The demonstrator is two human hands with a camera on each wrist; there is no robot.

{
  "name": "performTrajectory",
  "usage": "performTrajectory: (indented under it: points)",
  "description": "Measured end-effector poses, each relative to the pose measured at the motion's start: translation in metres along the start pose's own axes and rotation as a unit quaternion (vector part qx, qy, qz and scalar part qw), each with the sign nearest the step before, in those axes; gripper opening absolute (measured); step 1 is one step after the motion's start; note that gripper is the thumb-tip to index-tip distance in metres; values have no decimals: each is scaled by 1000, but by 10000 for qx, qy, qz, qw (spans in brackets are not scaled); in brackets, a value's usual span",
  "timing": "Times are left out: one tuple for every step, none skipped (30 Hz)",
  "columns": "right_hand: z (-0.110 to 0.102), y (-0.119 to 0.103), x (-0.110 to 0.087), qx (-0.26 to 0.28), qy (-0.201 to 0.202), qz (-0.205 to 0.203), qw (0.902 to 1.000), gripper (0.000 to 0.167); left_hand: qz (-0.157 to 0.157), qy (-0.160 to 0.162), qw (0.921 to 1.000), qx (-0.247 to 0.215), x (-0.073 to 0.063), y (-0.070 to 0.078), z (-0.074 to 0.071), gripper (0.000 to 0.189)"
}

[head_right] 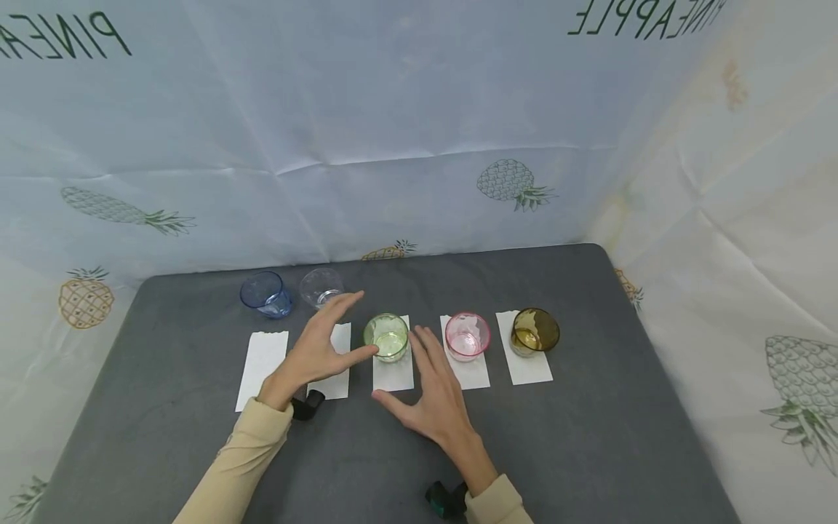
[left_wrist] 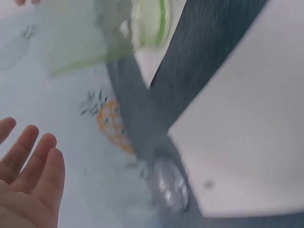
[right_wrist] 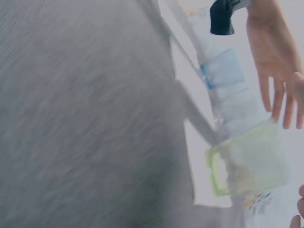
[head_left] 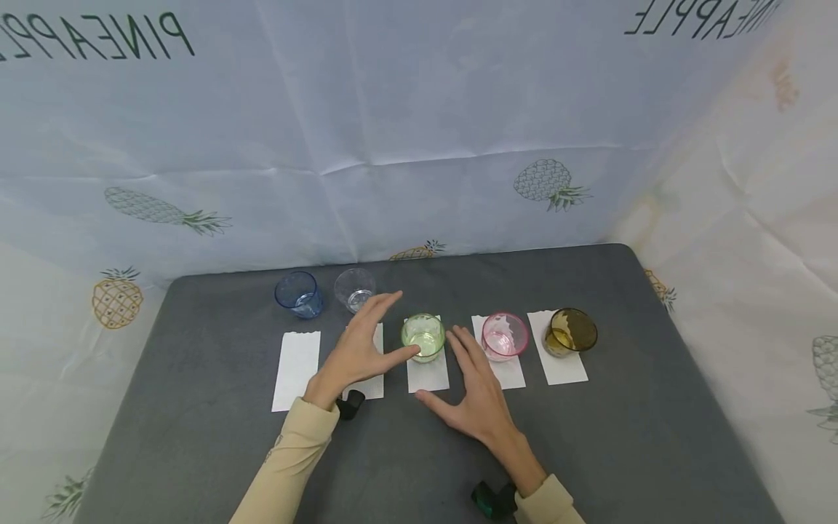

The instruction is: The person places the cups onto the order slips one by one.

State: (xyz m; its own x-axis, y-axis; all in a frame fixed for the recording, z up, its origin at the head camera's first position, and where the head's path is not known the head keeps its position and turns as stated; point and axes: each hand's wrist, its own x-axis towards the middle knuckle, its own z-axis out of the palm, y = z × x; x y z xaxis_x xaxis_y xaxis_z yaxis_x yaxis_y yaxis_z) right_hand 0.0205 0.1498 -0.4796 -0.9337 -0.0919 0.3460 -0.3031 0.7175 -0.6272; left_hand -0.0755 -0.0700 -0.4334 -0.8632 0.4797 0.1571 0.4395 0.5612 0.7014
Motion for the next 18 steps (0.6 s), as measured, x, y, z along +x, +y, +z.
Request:
performTrajectory:
  points:
    - [-2, -3, 1, 82, 19, -30, 10000, 100, -42, 4, 10000, 32, 0, -1, -5, 91]
    - [-3, -7, 3, 170, 39, -65, 9998, 100, -43, 17, 10000, 51, 0, -1, -9, 91]
    - [-4, -10, 4, 251, 50, -95, 9996, 100, -53, 31, 10000, 73, 0, -2, -14, 91]
    - [-4, -13, 6, 313, 58, -130, 9994, 100, -53, 48, 9999, 74, 0, -3, -18, 91]
    - [-4, -16, 7, 381, 55, -153, 9991, 100, -28, 62, 9999, 85, 0, -4, -22, 90]
    - [-3, -19, 9, 446, 42, -179, 9988, 99, -10, 75, 9999, 100, 0, -6, -26, 90]
    - [-3, -22, 11, 497, 12, -192, 9986, 99, 27, 89, 9999, 115, 1, -7, -30, 89]
    - [-1, -25, 12, 551, -20, -193, 9983, 98, 73, 98, 9998, 138, 1, -9, -33, 88]
    - [0, -28, 14, 592, -67, -189, 9980, 97, 108, 106, 9997, 172, 2, -10, -37, 88]
    - [2, -30, 15, 634, -113, -195, 9977, 97, 151, 108, 9996, 211, 2, -12, -40, 87]
    - [4, -33, 17, 699, -164, -192, 9972, 96, 187, 104, 9995, 245, 3, -13, -43, 86]
    - [6, -37, 18, 744, -224, -193, 9968, 96, 203, 104, 9994, 272, 3, -14, -46, 86]
    - [8, -40, 19, 786, -277, -202, 9963, 96, 225, 106, 9992, 308, 4, -16, -48, 86]
    - [10, -43, 21, 818, -331, -216, 9959, 96, 232, 103, 9991, 333, 5, -17, -51, 86]
    - [12, -47, 22, 847, -390, -227, 9954, 96, 237, 98, 9990, 369, 5, -19, -53, 85]
    - [15, -50, 23, 866, -442, -249, 9950, 97, 231, 89, 9990, 385, 6, -20, -56, 86]
    - [18, -52, 24, 880, -471, -277, 9946, 97, 223, 69, 9989, 400, 7, -23, -58, 85]
    - [20, -55, 25, 878, -494, -316, 9944, 98, 210, 46, 9989, 424, 8, -24, -60, 85]
